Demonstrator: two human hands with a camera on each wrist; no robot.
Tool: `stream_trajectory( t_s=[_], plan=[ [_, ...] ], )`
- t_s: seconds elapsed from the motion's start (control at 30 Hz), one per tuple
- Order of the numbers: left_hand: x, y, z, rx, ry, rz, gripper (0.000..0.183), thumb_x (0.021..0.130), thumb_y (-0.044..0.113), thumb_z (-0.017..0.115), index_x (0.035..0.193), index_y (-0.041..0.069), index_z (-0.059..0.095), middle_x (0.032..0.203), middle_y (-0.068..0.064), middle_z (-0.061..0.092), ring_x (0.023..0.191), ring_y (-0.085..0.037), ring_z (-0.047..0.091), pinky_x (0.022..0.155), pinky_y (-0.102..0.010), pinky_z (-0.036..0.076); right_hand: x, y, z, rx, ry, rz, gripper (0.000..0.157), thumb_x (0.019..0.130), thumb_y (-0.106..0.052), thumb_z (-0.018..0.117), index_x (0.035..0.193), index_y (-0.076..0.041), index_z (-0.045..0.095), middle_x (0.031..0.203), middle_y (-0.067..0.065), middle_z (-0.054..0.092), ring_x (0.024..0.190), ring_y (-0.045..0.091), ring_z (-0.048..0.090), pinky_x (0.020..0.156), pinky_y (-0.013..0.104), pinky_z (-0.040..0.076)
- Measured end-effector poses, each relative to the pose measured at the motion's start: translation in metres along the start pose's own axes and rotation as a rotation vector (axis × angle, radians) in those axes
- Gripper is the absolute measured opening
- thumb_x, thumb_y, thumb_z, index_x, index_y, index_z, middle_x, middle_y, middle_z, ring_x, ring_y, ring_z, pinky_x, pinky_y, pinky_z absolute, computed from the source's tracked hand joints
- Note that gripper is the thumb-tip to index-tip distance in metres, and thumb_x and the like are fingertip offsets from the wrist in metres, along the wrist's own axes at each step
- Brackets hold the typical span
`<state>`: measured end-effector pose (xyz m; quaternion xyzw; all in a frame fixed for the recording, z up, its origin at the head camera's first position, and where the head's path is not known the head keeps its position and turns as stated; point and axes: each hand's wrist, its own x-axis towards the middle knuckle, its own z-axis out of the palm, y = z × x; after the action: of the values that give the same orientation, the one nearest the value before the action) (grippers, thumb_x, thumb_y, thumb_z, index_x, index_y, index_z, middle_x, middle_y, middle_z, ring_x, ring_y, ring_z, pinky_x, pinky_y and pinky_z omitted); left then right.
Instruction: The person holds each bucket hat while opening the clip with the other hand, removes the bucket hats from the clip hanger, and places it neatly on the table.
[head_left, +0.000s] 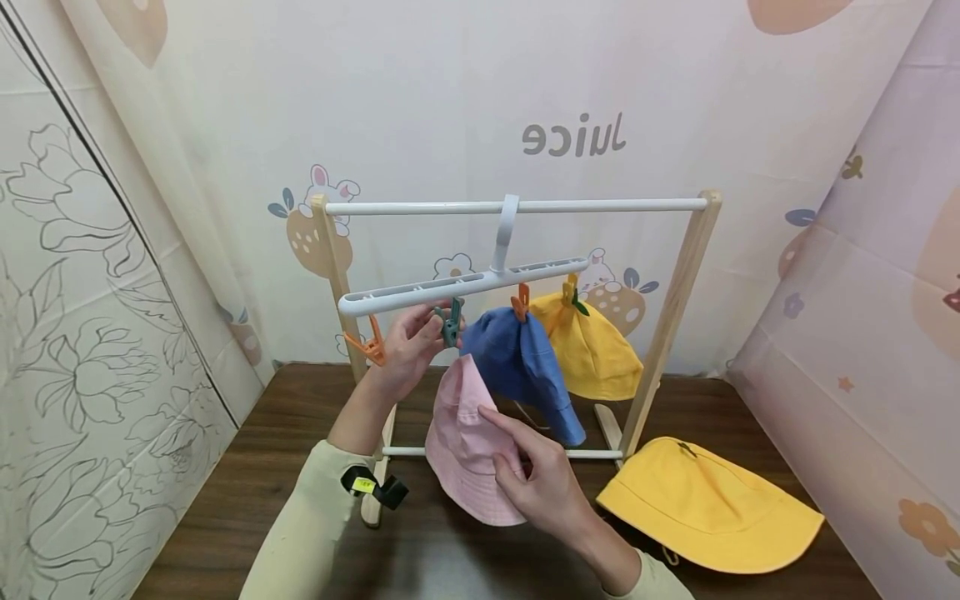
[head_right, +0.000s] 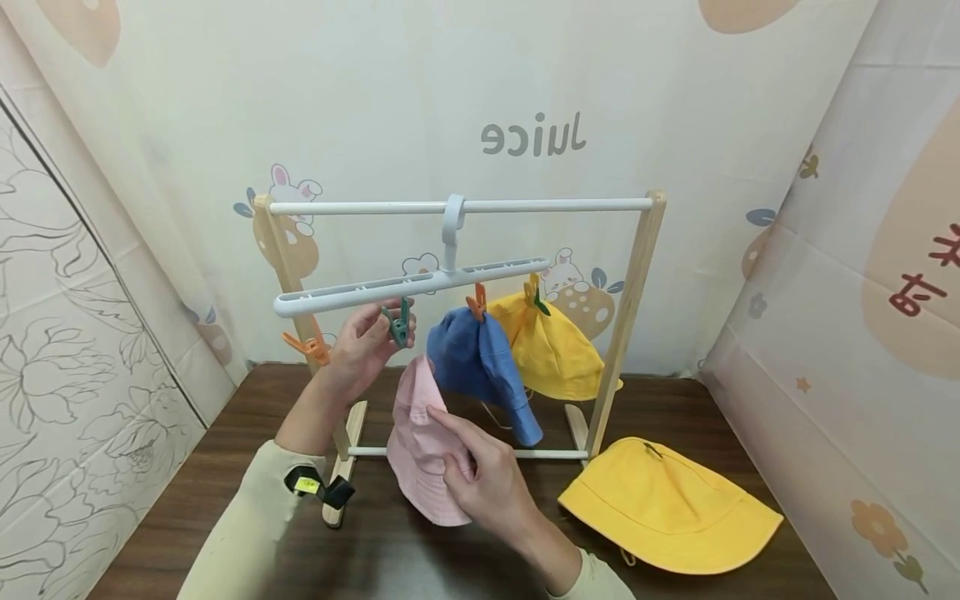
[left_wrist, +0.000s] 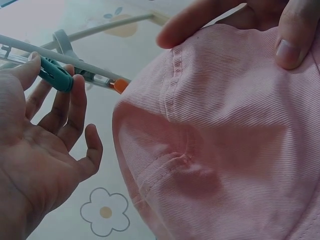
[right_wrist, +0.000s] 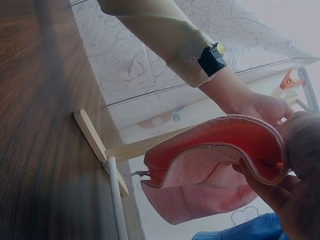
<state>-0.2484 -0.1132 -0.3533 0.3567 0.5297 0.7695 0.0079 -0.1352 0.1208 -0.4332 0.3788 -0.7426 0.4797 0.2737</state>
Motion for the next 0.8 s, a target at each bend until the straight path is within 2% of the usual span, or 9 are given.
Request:
stream_trajectory(
  t_s=[0.17, 0.43, 0.8],
  plan=[
    [0.001, 0.0019, -0.0003, 0.013, -0.018, 0.013, 0.031, 0.108, 0.049, 0.073, 0.133, 0.03, 0.071, 0.114, 0.006, 0.073, 0.108, -0.008, 0.069, 0.095, -0.023, 0.062, 0.0, -0.001, -0.0007, 0.002, -0.001, 0.01, 0.063, 0.086, 0.018, 0.074, 0.146, 0.0, 0.069, 0.112, 0.016, 0.08, 0.072, 0.0, 0.056, 0.059, 0.011, 0.048],
    [0.0001, 0.001, -0.0035, 0.007, -0.007, 0.0, 0.027, 0.11, 0.047, 0.072, 0.133, 0.033, 0.072, 0.114, 0.009, 0.074, 0.11, -0.006, 0.07, 0.099, -0.024, 0.061, -0.0005, -0.0031, -0.0021, -0.004, -0.008, 0.047, 0.063, 0.087, 0.018, 0.074, 0.147, -0.003, 0.07, 0.117, 0.017, 0.081, 0.073, 0.0, 0.057, 0.059, 0.011, 0.048],
    [-0.0001, 0.0036, -0.0048, -0.025, -0.023, 0.024, 0.026, 0.111, 0.044, 0.07, 0.134, 0.032, 0.073, 0.115, 0.011, 0.075, 0.111, -0.006, 0.069, 0.1, -0.025, 0.06, -0.0018, -0.0025, -0.0012, -0.006, -0.011, 0.057, 0.064, 0.087, 0.018, 0.074, 0.147, -0.004, 0.069, 0.117, 0.018, 0.081, 0.077, 0.003, 0.06, 0.06, 0.013, 0.05]
  ],
)
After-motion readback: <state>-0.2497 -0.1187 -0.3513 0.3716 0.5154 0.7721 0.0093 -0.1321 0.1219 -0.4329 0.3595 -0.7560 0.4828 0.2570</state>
